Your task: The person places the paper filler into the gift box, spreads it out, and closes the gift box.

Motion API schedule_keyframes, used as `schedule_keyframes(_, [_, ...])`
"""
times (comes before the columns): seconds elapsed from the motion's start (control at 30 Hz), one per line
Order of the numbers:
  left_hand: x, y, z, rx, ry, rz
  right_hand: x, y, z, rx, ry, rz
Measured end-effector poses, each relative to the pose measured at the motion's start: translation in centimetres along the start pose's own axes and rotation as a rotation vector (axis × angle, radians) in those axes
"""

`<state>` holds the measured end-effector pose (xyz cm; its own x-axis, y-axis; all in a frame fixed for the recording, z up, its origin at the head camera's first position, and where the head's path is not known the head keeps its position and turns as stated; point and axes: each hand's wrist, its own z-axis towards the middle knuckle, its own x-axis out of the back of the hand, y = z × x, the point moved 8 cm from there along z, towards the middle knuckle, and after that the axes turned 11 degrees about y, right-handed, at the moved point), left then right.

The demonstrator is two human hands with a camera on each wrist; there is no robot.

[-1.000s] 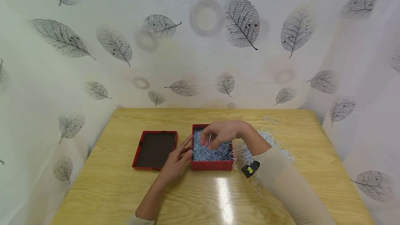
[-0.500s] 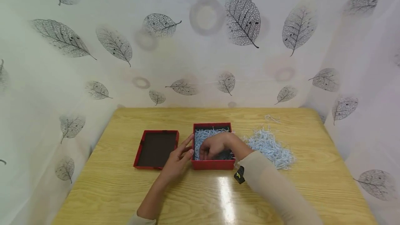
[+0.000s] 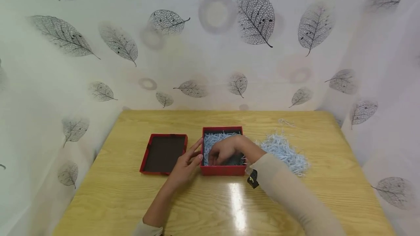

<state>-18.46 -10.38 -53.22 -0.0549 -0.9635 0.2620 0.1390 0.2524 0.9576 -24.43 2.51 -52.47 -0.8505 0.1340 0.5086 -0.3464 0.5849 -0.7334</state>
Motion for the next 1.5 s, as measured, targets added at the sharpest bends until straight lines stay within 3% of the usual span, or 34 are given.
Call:
schedule_keyframes(0.13, [0.2, 0.0, 0.0, 0.002, 0.010, 0.007, 1.3, -0.5, -0.9, 0.040, 0.031, 0.083])
schedule_keyframes(0.3, [0.3, 0.1, 0.1, 0.001, 0.022, -0.004, 3.4, -1.3, -2.6, 0.017, 0.064, 0.198])
schedule_keyframes(0.53, [0.0, 0.2, 0.2, 0.005, 0.021, -0.042, 4.7, -2.2, -4.8, 0.005, 0.044, 0.208])
schedule_keyframes(0.7, [-0.3, 0.0, 0.2, 0.009, 0.010, -0.049, 5.1, -1.6, -5.3, 0.025, 0.094, 0.247])
schedule_keyframes(0.87, [-0.2, -0.1, 0.2, 0.013, 0.016, -0.033, 5.4, -0.6, -4.8, 0.016, 0.207, 0.235])
schedule_keyframes(1.03, [-0.4, 0.0, 0.2, 0.011, 0.015, -0.047, 5.3, 1.0, -3.0, -0.083, 0.311, 0.252])
schedule_keyframes(1.27, [-0.6, 0.0, 0.2, 0.017, 0.011, -0.042, 3.9, 2.5, 0.0, -0.146, 0.312, 0.076])
schedule_keyframes(1.5, [-0.3, 0.1, 0.3, 0.016, 0.004, -0.007, 3.7, 2.6, 0.3, -0.132, 0.306, 0.120])
